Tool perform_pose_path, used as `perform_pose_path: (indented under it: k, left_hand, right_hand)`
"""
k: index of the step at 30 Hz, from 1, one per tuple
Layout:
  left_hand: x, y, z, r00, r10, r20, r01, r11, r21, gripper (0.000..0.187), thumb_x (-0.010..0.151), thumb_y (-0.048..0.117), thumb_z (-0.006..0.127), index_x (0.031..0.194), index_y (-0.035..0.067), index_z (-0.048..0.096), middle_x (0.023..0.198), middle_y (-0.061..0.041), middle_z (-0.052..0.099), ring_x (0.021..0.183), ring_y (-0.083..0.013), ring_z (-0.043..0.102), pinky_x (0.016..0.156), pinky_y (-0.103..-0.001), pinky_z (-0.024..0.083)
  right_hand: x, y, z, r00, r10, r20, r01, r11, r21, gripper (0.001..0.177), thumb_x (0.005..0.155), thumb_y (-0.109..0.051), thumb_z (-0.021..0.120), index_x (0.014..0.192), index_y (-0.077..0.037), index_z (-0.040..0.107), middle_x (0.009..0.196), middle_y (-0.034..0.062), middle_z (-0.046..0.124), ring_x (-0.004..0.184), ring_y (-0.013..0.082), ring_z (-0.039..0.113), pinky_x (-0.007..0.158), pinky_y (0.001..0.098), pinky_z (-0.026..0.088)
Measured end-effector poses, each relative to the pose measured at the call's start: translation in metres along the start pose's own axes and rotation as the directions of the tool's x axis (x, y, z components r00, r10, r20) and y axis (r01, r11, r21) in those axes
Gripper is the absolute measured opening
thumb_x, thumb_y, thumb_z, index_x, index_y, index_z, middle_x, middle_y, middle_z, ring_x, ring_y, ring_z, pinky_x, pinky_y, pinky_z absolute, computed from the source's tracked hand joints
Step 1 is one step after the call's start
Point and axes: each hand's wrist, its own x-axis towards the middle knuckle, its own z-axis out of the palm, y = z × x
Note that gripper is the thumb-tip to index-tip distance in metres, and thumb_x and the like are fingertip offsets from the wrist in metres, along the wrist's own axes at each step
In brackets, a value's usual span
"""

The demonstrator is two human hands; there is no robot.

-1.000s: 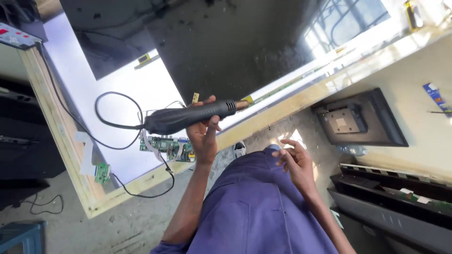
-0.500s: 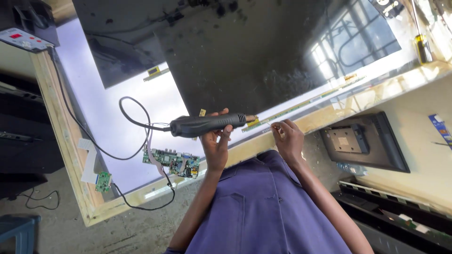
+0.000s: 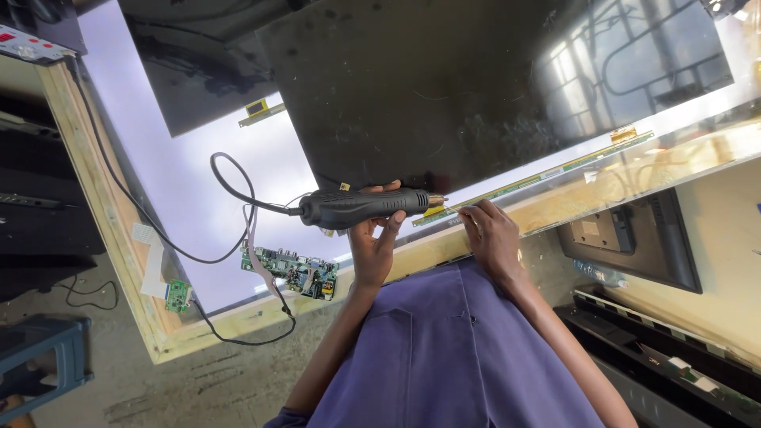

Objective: The person uses a heat gun to apply heat to a circuit board attached to a large flat-screen display. They then use a small metal tool to scrape or clean a specific area on the board while continuing to apply heat.

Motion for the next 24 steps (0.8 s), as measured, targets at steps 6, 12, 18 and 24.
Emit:
perform_pose_path:
  k: [6,12,18,24]
  left_hand:
    - [0.004,0.003,0.0,0.999,-0.04,0.007,0.04,0.999,0.006,0.038,0.096,0.021,0.064,0.128,0.009,0.045,0.127,-0.011,0.061,0.105,-0.0224,0.065,0.067,-0.022,0.05]
    - [0.006,0.004,-0.002,0.999,-0.048,0.013,0.048,0.999,-0.001,0.038,0.097,0.021,0.063,0.128,0.009,0.045,0.128,-0.011,0.061,0.106,-0.0219,0.065,0.069,-0.023,0.049]
    - [0.007,0.008,-0.004,0.999,-0.05,0.019,0.051,0.999,-0.005,0.037,0.097,0.021,0.063,0.128,0.009,0.046,0.127,-0.011,0.061,0.107,-0.0228,0.064,0.07,-0.025,0.047]
    - [0.007,0.008,-0.004,0.999,-0.049,0.022,0.049,0.999,-0.004,0.037,0.097,0.02,0.063,0.127,0.009,0.046,0.128,-0.011,0.062,0.107,-0.0221,0.064,0.071,-0.024,0.046]
  right_hand:
    - [0.003,0.001,-0.001,0.997,0.052,0.059,-0.054,0.998,0.029,0.008,0.095,-0.023,0.065,0.094,-0.018,0.071,0.08,0.0009,0.061,0.075,0.0284,0.067,0.065,0.0388,0.053]
    - [0.008,-0.002,-0.004,0.994,0.075,0.085,-0.078,0.996,0.033,0.006,0.091,-0.023,0.068,0.093,-0.019,0.07,0.078,0.0007,0.062,0.07,0.0257,0.065,0.064,0.0402,0.052]
    - [0.012,-0.004,-0.005,0.994,0.062,0.091,-0.066,0.997,0.037,0.005,0.092,-0.018,0.068,0.093,-0.015,0.071,0.081,0.0039,0.063,0.071,0.0298,0.066,0.063,0.0421,0.051]
    - [0.011,-0.001,-0.002,0.994,0.062,0.091,-0.07,0.994,0.082,0.005,0.092,-0.016,0.067,0.093,-0.013,0.072,0.08,0.0057,0.062,0.072,0.0336,0.067,0.062,0.0435,0.052]
